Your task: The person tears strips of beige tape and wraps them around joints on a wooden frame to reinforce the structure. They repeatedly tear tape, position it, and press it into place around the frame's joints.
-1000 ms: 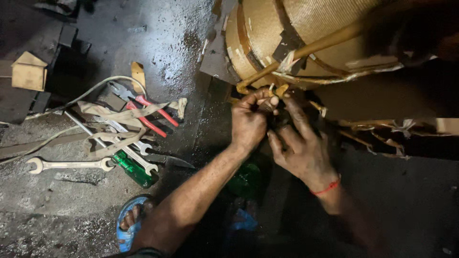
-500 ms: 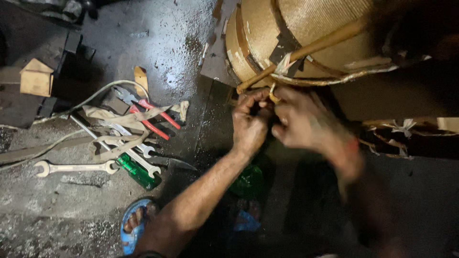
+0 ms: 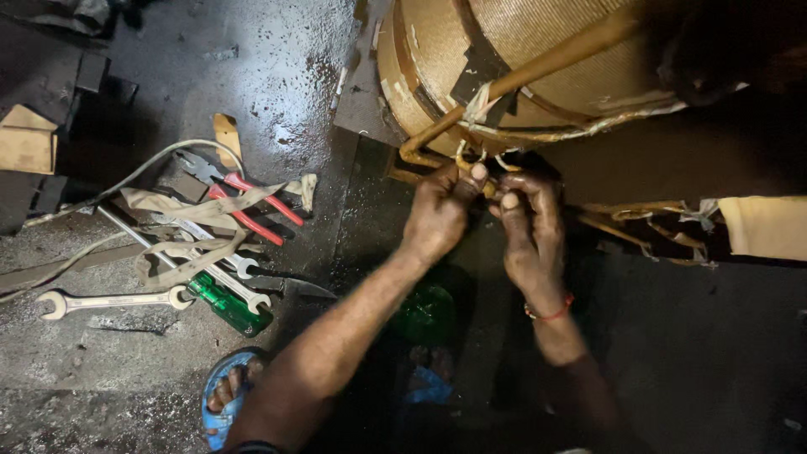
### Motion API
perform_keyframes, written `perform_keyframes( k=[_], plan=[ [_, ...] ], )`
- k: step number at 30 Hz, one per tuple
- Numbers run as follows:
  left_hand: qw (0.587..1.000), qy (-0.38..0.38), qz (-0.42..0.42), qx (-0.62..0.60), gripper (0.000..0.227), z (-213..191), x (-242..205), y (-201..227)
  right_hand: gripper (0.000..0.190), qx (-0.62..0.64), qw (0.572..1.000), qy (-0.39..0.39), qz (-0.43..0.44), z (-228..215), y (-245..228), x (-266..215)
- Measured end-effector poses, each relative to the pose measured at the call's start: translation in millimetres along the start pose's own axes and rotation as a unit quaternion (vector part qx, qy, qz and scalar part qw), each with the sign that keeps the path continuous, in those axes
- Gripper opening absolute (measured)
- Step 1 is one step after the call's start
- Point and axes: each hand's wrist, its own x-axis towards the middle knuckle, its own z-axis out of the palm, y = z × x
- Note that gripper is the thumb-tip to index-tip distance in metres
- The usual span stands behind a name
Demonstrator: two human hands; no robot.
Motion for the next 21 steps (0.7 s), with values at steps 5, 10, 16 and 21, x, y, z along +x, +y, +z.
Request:
perform_keyframes(
  k=[5,10,16,21],
  plan=[
    [0.996,-0.075,-0.041,0.015,0.029,-15,12,4,0.021,0.184,0.981,0.055,0.025,16,13,10],
    [0.988,-0.008,0.053,0.143,0.020,-10,4,7,0.020,0.159,0.984,0.076,-0.009,19,12,7],
    [0.993,0.072,0.089,-0.034,0.015,7,1,6,0.018,0.064,0.992,0.108,-0.030,14,-1,-2],
    [0.994,0.062,0.083,-0.045,0.009,5,3,2,0.024,0.018,0.993,0.073,-0.094,17,5,6]
  ],
)
